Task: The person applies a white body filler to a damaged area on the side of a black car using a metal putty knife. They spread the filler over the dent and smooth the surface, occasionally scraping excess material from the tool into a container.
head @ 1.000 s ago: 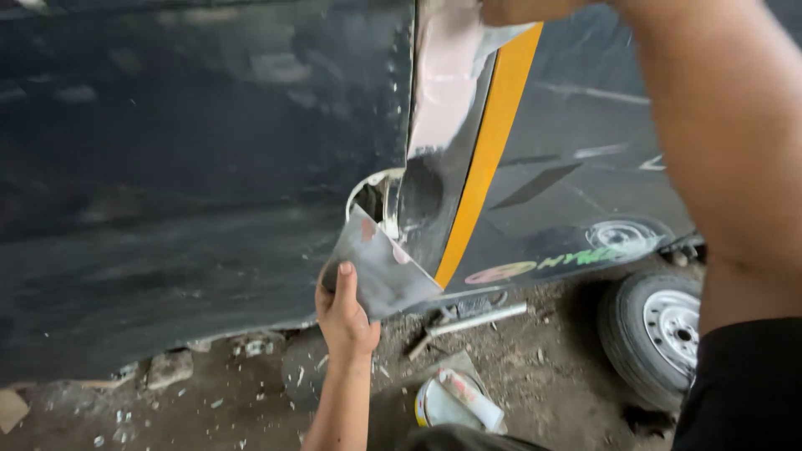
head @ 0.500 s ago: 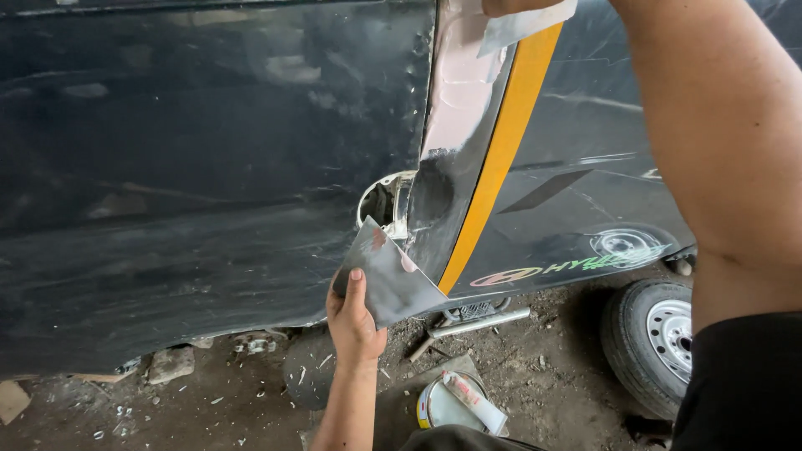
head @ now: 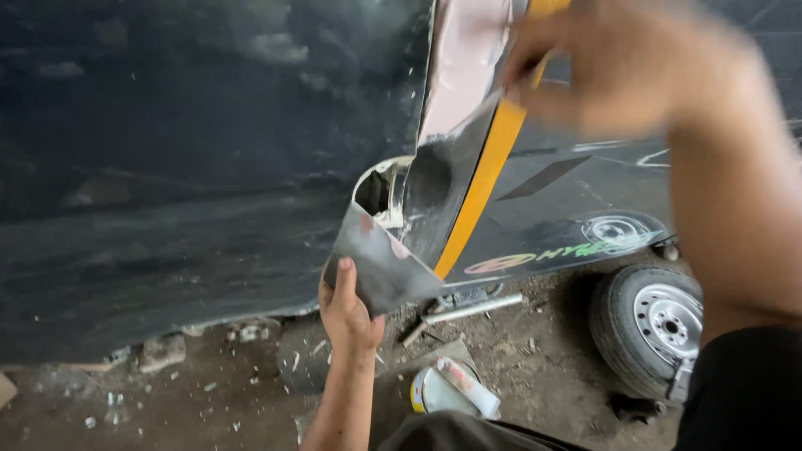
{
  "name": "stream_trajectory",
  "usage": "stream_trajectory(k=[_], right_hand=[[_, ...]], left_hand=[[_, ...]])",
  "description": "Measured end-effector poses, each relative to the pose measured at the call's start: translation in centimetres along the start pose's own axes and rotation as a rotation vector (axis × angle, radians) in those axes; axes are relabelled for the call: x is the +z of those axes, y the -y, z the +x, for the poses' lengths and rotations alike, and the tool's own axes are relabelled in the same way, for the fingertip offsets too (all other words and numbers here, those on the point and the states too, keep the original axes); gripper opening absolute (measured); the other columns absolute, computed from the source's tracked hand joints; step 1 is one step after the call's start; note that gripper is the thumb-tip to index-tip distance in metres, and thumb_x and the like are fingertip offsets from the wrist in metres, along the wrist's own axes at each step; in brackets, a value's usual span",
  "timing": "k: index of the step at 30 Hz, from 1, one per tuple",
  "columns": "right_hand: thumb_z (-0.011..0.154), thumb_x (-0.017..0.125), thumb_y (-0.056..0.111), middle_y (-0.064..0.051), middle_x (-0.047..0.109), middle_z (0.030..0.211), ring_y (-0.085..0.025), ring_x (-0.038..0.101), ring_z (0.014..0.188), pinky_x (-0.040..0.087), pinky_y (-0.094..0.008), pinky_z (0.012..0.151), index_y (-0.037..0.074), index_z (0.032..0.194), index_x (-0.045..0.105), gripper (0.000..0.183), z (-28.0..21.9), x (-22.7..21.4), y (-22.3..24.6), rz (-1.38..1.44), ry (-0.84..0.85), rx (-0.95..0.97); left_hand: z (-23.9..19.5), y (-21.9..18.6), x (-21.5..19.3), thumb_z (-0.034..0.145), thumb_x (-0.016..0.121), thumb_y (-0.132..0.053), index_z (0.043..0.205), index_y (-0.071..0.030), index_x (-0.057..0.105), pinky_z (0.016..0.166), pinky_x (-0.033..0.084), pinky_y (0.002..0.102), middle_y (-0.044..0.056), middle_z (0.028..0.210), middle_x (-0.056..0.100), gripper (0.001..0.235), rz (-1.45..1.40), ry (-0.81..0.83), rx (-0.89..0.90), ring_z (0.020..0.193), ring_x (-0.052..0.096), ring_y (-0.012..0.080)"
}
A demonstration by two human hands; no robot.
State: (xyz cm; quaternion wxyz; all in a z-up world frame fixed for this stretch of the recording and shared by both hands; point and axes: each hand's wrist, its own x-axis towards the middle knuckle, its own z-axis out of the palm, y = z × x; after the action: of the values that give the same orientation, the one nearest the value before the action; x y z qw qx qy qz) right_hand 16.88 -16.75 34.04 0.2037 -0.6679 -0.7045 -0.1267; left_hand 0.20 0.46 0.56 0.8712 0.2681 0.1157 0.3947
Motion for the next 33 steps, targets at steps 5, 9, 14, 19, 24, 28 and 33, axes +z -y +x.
stream_trajectory(k=[5, 9, 14, 19, 24, 28, 33], right_hand=[[0.102, 0.062, 0.018, -0.017, 0.068, 0.141, -0.033, 0.069, 0.115, 0.058, -0.043, 0.089, 0.004, 0.13, 0.061, 0.031, -7.4, 12.4, 2.1, 0.163, -0.046, -0.01], [0.111, 0.054, 0.021, -0.027, 0.05, 0.157, -0.039, 0.046, 0.153, 0.041, -0.044, 0.122, 0.001, 0.147, 0.054, 0.041, -12.2, 19.7, 4.0, 0.819, -0.125, 0.09], [0.112, 0.056, 0.014, -0.022, 0.057, 0.152, -0.037, 0.05, 0.152, 0.041, -0.044, 0.126, 0.002, 0.144, 0.058, 0.034, -15.3, 21.8, 1.7, 0.856, -0.151, 0.193], [0.105, 0.057, 0.006, -0.021, 0.06, 0.148, -0.039, 0.049, 0.15, 0.039, -0.047, 0.125, -0.002, 0.141, 0.058, 0.037, -14.3, 20.0, 2.7, 0.451, -0.144, 0.275], [0.093, 0.071, 0.018, -0.017, 0.059, 0.142, -0.043, 0.055, 0.134, 0.044, -0.055, 0.116, 0.006, 0.135, 0.064, 0.044, -13.4, 20.4, 3.9, 0.088, -0.123, 0.18], [0.09, 0.076, 0.03, -0.015, 0.062, 0.137, -0.042, 0.058, 0.129, 0.045, -0.054, 0.114, 0.011, 0.133, 0.065, 0.048, -13.9, 22.2, 3.8, 0.095, -0.143, 0.16], [0.086, 0.076, 0.028, -0.006, 0.063, 0.139, -0.04, 0.052, 0.135, 0.047, -0.053, 0.101, 0.023, 0.126, 0.072, 0.041, -14.6, 23.9, 4.6, -0.014, -0.053, 0.229]], left_hand=[[-0.2, 1.1, 2.3, 0.101, 0.061, -0.021, 0.133, 0.0, 0.059, 0.097, 0.057, 0.044, 0.014, 0.127, 0.068, 0.038, -0.123, -0.02, 0.068, 0.112, 0.068, 0.0274], [-1.3, 2.5, 1.4, 0.107, 0.061, -0.022, 0.13, -0.001, 0.056, 0.095, 0.057, 0.041, 0.011, 0.123, 0.067, 0.031, -0.155, 0.043, 0.149, 0.11, 0.067, 0.023], [-2.2, 0.9, 1.6, 0.108, 0.06, -0.026, 0.127, 0.0, 0.062, 0.091, 0.054, 0.034, 0.01, 0.119, 0.069, 0.033, 0.082, 0.076, 0.264, 0.104, 0.066, 0.0177], [-3.1, 1.5, 0.0, 0.106, 0.057, -0.016, 0.114, 0.01, 0.076, 0.062, 0.037, 0.043, 0.028, 0.084, 0.054, 0.033, 0.937, -0.064, 0.131, 0.071, 0.044, 0.035], [-4.3, 0.9, 3.0, 0.105, 0.057, -0.007, 0.133, 0.001, 0.061, 0.087, 0.06, 0.041, 0.023, 0.118, 0.071, 0.029, 1.145, 0.362, 0.671, 0.108, 0.074, 0.0381], [-4.4, 1.4, 3.1, 0.104, 0.057, -0.006, 0.133, 0.001, 0.062, 0.084, 0.06, 0.041, 0.022, 0.117, 0.071, 0.03, 1.156, 0.326, 0.635, 0.104, 0.074, 0.0377], [-3.6, 1.7, 2.4, 0.11, 0.053, -0.009, 0.133, 0.004, 0.059, 0.095, 0.059, 0.043, 0.022, 0.124, 0.07, 0.027, 1.055, 0.306, 0.826, 0.111, 0.073, 0.0381]])
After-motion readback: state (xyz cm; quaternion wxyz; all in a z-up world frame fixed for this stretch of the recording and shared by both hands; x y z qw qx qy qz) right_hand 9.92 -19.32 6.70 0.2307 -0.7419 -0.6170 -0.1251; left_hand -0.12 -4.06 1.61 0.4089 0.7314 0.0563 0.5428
